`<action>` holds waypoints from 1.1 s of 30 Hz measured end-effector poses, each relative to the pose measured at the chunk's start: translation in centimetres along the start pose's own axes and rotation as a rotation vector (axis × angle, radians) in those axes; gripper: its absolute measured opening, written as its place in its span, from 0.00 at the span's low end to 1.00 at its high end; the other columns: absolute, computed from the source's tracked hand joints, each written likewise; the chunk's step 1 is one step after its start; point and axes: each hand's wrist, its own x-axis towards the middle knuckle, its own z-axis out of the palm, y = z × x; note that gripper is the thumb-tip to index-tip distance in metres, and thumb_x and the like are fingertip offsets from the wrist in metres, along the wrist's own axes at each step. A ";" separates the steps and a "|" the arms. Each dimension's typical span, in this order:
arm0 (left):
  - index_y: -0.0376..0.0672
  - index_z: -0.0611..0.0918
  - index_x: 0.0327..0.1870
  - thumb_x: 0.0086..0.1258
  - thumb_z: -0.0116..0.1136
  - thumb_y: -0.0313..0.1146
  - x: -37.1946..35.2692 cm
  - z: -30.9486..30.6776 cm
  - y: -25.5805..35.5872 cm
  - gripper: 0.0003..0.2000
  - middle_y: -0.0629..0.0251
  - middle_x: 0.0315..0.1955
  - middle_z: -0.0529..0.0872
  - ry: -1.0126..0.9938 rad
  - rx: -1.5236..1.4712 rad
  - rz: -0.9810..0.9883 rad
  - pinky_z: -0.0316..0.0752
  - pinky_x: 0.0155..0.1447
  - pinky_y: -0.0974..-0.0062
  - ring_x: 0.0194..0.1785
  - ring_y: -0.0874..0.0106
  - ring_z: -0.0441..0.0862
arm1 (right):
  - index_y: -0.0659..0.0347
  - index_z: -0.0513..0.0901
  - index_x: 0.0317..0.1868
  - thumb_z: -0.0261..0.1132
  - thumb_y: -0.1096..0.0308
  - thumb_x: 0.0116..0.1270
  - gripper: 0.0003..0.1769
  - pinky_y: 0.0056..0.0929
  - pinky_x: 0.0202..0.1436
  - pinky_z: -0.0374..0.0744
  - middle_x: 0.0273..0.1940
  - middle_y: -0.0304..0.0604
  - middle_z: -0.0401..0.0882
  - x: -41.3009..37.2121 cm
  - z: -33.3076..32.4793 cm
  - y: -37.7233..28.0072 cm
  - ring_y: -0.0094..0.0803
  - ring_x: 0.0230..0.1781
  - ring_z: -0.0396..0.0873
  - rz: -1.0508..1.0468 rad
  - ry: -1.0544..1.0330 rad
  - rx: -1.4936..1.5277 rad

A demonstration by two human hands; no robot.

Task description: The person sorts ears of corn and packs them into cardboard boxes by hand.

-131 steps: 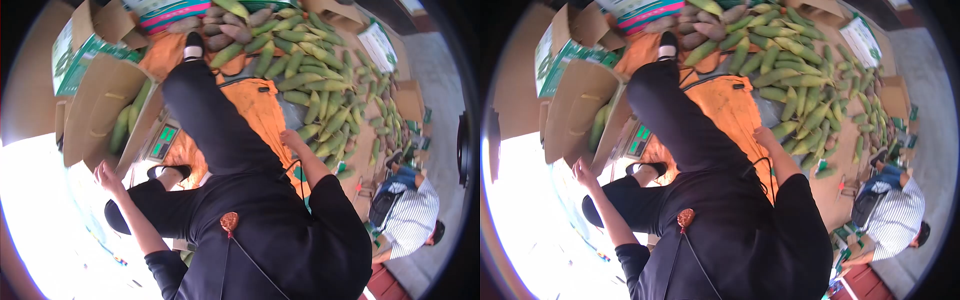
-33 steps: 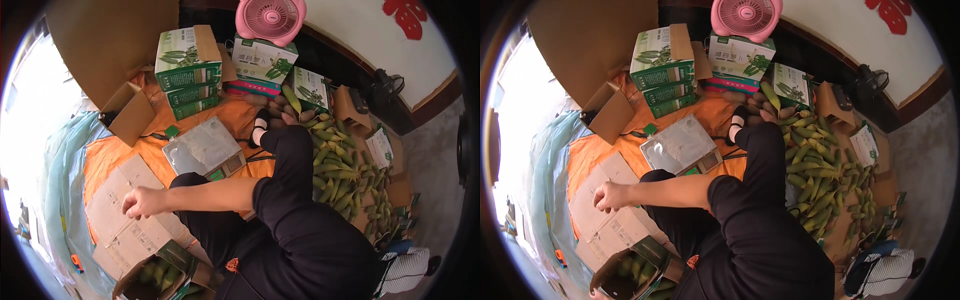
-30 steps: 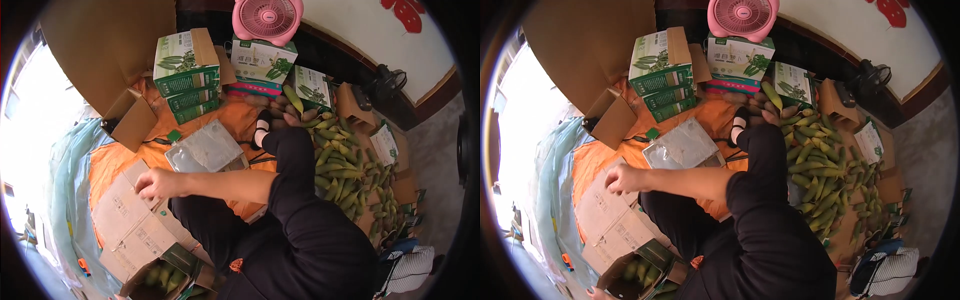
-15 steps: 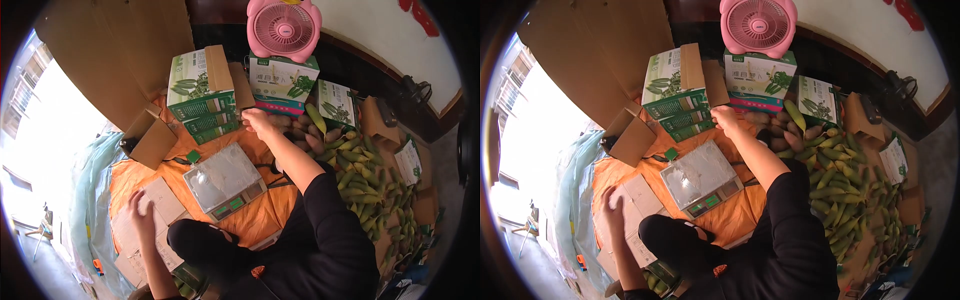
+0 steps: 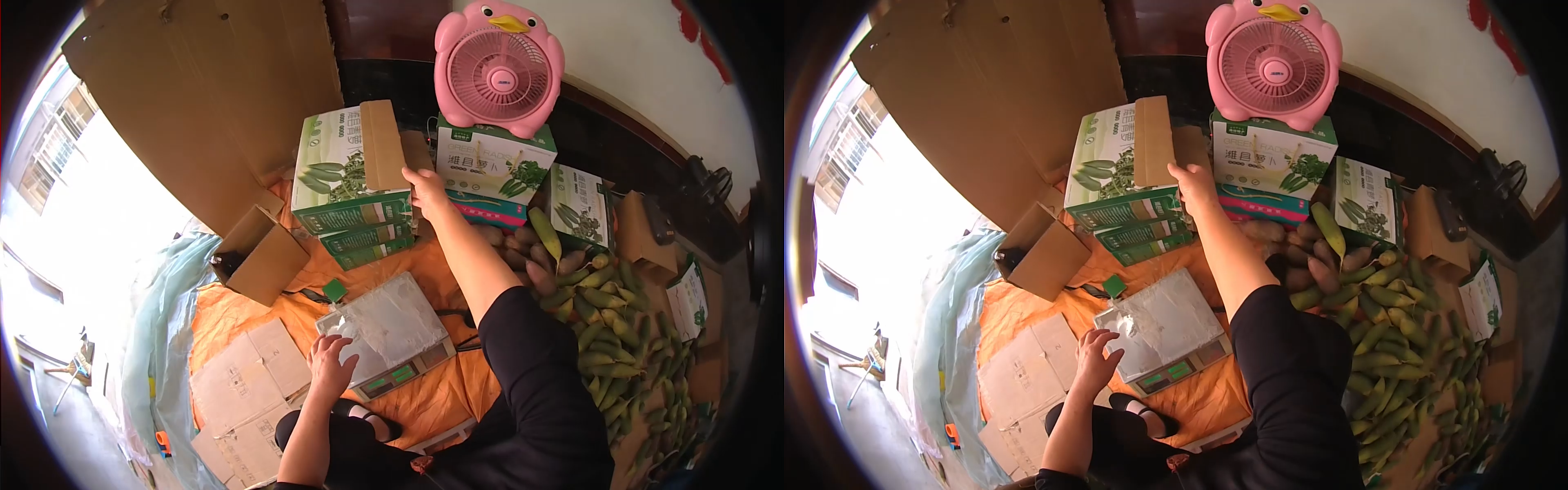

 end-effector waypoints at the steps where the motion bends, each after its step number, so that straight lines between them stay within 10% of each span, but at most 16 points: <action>1: 0.51 0.82 0.48 0.53 0.67 0.36 0.0 -0.3 0.1 0.18 0.63 0.53 0.78 0.003 0.001 -0.002 0.56 0.67 0.56 0.66 0.56 0.64 | 0.68 0.77 0.46 0.71 0.58 0.58 0.23 0.31 0.35 0.73 0.36 0.40 0.77 0.7 0.2 0.3 0.30 0.32 0.73 0.000 -0.004 0.001; 7: 0.49 0.82 0.48 0.54 0.66 0.35 0.0 -0.5 -0.1 0.18 0.63 0.52 0.79 0.021 -0.022 0.021 0.57 0.67 0.56 0.65 0.55 0.65 | 0.64 0.77 0.55 0.70 0.54 0.59 0.28 0.33 0.56 0.71 0.54 0.51 0.77 -1.8 3.9 -1.3 0.39 0.56 0.75 0.141 -0.167 -0.156; 13: 0.47 0.81 0.48 0.56 0.65 0.34 -0.5 -2.2 1.3 0.17 0.60 0.48 0.81 0.015 -0.051 0.025 0.64 0.63 0.59 0.58 0.58 0.74 | 0.65 0.78 0.54 0.67 0.63 0.61 0.22 0.32 0.59 0.71 0.53 0.46 0.79 -6.7 5.6 -0.5 0.34 0.55 0.76 0.289 -0.397 0.010; 21: 0.44 0.80 0.52 0.62 0.63 0.36 -2.4 0.1 -0.3 0.17 0.55 0.44 0.82 -0.573 -0.072 0.083 0.75 0.53 0.66 0.49 0.58 0.80 | 0.70 0.81 0.48 0.67 0.69 0.59 0.18 0.29 0.55 0.74 0.47 0.47 0.83 -17.5 4.8 0.7 0.33 0.48 0.79 0.198 -0.468 -0.290; 33: 0.39 0.83 0.47 0.64 0.62 0.30 -3.3 -2.3 2.8 0.11 0.61 0.41 0.84 -0.716 -0.391 0.175 0.76 0.53 0.73 0.47 0.71 0.82 | 0.52 0.85 0.43 0.65 0.58 0.56 0.15 0.40 0.48 0.78 0.39 0.43 0.83 -23.6 -3.2 1.5 0.42 0.44 0.81 -0.434 -0.859 -1.498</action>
